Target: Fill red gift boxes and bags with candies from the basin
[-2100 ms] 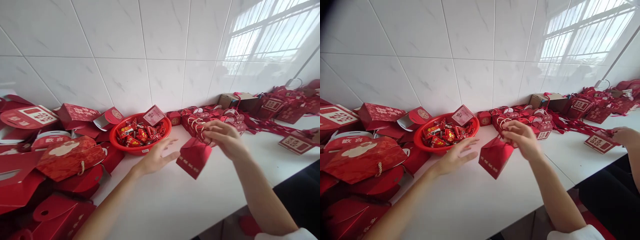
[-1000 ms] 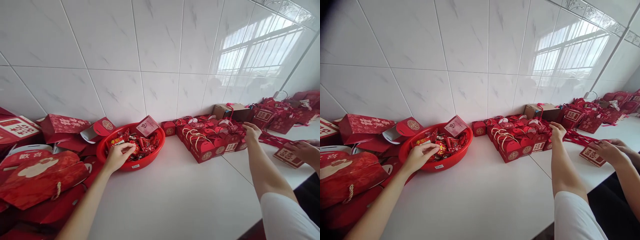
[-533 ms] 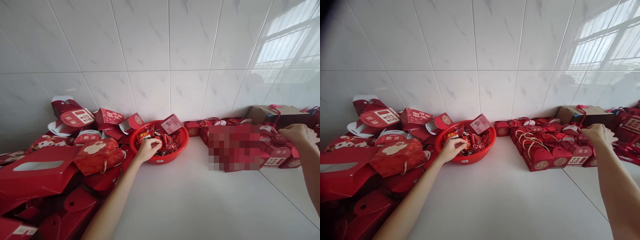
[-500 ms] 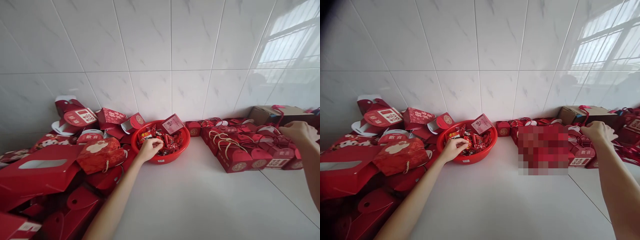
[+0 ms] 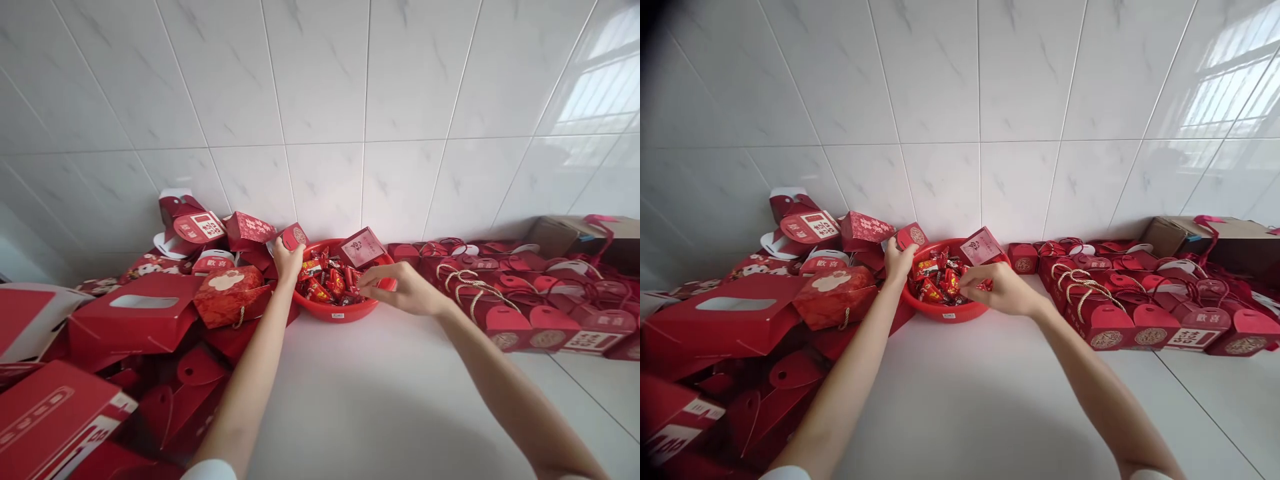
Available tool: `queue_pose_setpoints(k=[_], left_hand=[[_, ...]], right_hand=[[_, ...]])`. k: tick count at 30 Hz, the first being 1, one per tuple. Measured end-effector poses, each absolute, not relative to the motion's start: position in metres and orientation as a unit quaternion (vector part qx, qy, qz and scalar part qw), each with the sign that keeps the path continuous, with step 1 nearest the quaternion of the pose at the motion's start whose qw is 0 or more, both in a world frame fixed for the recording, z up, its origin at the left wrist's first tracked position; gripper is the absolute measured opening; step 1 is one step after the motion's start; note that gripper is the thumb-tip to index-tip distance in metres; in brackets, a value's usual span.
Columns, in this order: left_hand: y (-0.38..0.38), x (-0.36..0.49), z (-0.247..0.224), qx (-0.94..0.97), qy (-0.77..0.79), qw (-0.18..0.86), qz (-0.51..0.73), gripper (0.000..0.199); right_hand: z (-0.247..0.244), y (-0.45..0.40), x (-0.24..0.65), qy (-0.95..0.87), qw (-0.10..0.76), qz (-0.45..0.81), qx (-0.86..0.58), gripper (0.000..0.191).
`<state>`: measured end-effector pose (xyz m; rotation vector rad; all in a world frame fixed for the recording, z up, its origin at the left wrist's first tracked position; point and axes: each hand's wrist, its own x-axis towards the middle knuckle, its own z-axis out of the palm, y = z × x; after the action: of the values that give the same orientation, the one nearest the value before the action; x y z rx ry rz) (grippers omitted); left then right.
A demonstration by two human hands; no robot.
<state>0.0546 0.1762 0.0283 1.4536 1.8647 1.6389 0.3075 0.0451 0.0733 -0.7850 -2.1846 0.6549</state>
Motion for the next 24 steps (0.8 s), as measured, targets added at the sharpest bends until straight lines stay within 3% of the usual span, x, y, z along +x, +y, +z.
queue_pose_setpoints(k=[5, 9, 12, 15, 17, 20, 24], left_hand=[[0.188, 0.05, 0.038, 0.511, 0.667, 0.147, 0.522, 0.016], [0.162, 0.058, 0.054, 0.579, 0.619, 0.096, 0.521, 0.02], [0.126, 0.07, 0.069, 0.702, 0.487, -0.03, 0.518, 0.024], [0.085, 0.084, 0.079, 0.796, 0.348, -0.068, 0.49, 0.024], [0.06, 0.092, 0.081, 0.846, 0.288, -0.049, 0.446, 0.023], [0.029, 0.101, 0.079, 0.903, 0.23, -0.024, 0.362, 0.023], [-0.002, 0.1, 0.076, 0.936, 0.228, -0.013, 0.268, 0.022]], right_hand=[[0.064, 0.055, 0.285, -0.82, 0.393, 0.318, -0.269, 0.018], [0.061, 0.059, 0.288, -0.783, 0.456, 0.308, -0.291, 0.023], [0.064, 0.058, 0.294, -0.722, 0.56, 0.255, -0.316, 0.027], [0.072, 0.052, 0.303, -0.649, 0.635, 0.193, -0.372, 0.034], [0.078, 0.045, 0.311, -0.639, 0.612, 0.175, -0.432, 0.042], [0.085, 0.032, 0.323, -0.68, 0.503, 0.176, -0.503, 0.047], [0.093, 0.009, 0.338, -0.74, 0.38, 0.234, -0.503, 0.036]])
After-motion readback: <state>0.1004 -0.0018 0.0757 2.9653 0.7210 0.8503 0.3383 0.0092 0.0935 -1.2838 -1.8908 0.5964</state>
